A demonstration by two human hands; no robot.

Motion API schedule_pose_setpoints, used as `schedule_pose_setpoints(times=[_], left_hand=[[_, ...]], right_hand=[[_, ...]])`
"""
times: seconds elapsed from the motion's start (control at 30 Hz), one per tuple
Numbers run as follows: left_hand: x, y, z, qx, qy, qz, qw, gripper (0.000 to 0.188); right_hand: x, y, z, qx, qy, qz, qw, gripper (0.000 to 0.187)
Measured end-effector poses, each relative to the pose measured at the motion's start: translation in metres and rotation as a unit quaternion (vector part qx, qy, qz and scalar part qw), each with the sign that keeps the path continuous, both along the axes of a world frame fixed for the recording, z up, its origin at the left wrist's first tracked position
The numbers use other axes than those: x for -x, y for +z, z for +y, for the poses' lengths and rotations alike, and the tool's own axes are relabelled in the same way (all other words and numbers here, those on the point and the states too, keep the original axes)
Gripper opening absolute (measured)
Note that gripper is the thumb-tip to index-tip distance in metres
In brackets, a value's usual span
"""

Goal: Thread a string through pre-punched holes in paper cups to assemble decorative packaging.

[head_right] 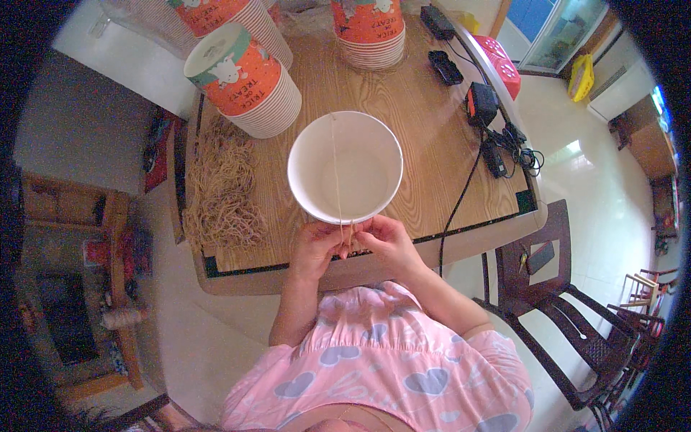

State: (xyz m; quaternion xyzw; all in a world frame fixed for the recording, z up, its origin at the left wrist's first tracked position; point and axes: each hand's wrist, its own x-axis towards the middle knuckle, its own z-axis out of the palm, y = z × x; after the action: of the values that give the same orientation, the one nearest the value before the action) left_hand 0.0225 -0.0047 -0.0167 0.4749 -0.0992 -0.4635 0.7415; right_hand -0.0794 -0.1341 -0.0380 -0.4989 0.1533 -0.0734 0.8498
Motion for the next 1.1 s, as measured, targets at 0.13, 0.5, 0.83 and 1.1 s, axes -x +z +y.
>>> schedule_pose_setpoints(times=[0.13, 0.5, 0.83, 1.1], left_hand=[[-0.002, -0.006, 0.003, -0.011, -0.007, -0.015, 1.0, 0.016], [-0.004, -0.006, 0.003, -0.03, -0.016, -0.016, 0.999, 0.011], [-0.003, -0.005, 0.006, 0.065, -0.044, 0.032, 0.996, 0.012], [-0.003, -0.004, 0.007, 0.016, -0.026, 0.008, 1.0, 0.016]], right_hand=[[-0.002, 0.005, 0.001, 0.036, 0.009, 0.004, 0.999, 0.011], [0.004, 0.006, -0.007, 0.169, 0.087, 0.028, 0.981, 0.016], [0.014, 0.014, -0.014, 0.157, 0.073, 0.054, 0.983, 0.015], [0.014, 0.03, -0.005, 0.12, -0.022, -0.023, 0.992, 0.018]])
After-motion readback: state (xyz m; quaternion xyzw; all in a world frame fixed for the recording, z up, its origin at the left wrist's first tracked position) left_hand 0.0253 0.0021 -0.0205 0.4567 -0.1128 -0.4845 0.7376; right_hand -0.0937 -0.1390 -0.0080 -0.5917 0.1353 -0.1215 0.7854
